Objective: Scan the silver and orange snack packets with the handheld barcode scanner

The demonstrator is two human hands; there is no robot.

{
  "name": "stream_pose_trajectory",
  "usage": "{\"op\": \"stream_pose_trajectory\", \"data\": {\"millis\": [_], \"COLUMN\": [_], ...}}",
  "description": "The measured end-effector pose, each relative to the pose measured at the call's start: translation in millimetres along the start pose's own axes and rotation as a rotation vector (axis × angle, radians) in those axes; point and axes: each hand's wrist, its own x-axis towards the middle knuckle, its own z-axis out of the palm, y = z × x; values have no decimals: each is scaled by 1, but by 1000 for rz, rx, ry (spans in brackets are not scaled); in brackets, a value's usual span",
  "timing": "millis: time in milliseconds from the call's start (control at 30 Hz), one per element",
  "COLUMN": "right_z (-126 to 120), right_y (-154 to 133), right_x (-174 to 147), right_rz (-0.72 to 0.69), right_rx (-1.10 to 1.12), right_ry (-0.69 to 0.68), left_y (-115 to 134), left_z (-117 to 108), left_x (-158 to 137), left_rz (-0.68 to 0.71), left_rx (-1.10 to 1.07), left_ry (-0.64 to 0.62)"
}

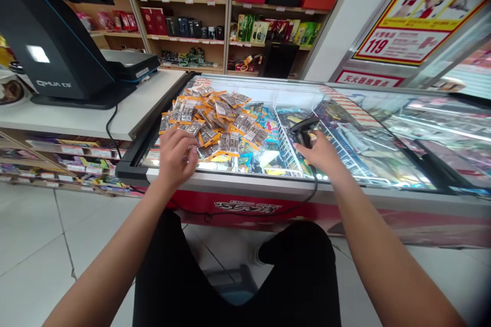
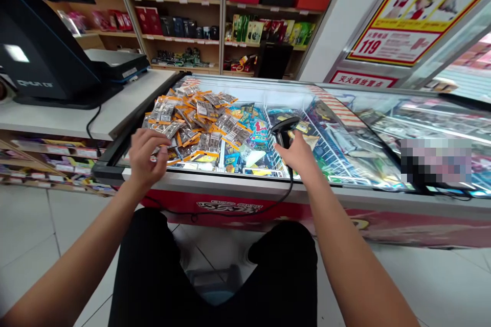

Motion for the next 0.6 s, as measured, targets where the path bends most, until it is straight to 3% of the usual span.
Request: {"op": "stream_pose_trajectory", "data": {"millis": [100,233,267,333,400,467,533,600], "right_z": [15,33,36,37,36,34,36,40], "right_y": [-22,-88,-103,-124,-129,-121,-107,-94], "right_x": [-10,-42,-51,-61,-58,-40,-14,12], "right_rz": [54,-139,-204,-342,-392,-353,-271,-132], "right_rx": [277,509,554,588,554,439,225,8], "right_ry": [-58,-162,-222,-326,-279,-126,-28,-114], "left_y": [44,77,78,75,67,57,46,37], "left_z": [27,65,72,80,78,69,57,48], "left_x": [12,30,33,38,42,47,55,65], "left_rz": [-272,-687,-740,-838,-949,-1038,-1080,-1115], "left_rx": [-267,-747,-876,-1077,-1173,-1227,-1329,-1453], "left_ry": [-109,-389,-407,-328,-199,-118,-119,-185]}}
